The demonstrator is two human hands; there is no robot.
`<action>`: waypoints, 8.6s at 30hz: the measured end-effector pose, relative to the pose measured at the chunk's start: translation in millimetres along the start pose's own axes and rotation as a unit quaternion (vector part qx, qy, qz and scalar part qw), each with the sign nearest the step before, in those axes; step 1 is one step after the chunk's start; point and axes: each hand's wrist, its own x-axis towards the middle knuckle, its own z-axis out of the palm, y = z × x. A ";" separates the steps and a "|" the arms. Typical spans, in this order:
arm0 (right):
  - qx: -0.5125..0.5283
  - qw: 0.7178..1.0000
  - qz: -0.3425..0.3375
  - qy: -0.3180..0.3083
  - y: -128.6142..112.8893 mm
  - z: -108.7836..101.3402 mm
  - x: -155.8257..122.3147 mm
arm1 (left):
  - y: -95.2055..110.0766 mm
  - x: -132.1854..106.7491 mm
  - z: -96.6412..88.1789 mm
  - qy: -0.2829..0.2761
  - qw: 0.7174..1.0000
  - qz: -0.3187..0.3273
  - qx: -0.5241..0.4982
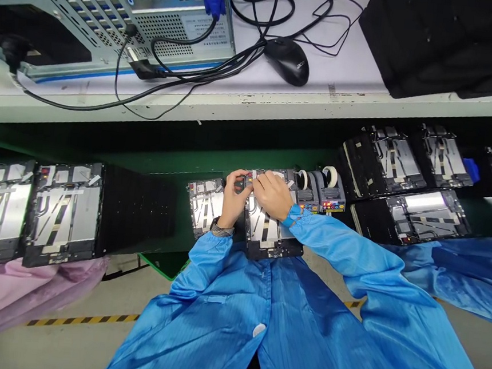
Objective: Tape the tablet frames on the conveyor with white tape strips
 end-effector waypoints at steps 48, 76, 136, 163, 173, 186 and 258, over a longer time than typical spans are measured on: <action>0.048 0.997 0.061 0.002 -9.1 4.2 -1.0 | 5.7 -0.8 0.1 0.000 1.000 -0.006 -0.001; 0.050 0.990 -0.027 -0.126 3.5 -33.2 0.6 | -1.2 0.7 -2.8 -0.018 1.000 0.004 0.001; 0.366 0.845 0.378 0.098 13.0 -38.4 -139.0 | -164.0 -79.6 -169.7 0.150 0.966 -0.210 -0.029; 0.453 0.486 0.735 0.138 32.9 85.5 -236.9 | -98.2 -63.3 -141.2 0.230 0.959 -0.110 0.126; 0.495 0.788 0.333 -0.153 36.9 -39.2 -61.9 | -22.2 -40.7 -47.6 -0.018 0.997 -0.075 0.003; 0.354 0.840 0.297 -0.284 20.6 -23.9 15.1 | -27.1 -31.0 -27.0 -0.038 0.994 -0.098 -0.032; 0.229 0.856 0.361 -0.292 40.0 -27.6 -13.2 | 50.3 -93.6 5.3 -0.277 0.812 0.211 0.469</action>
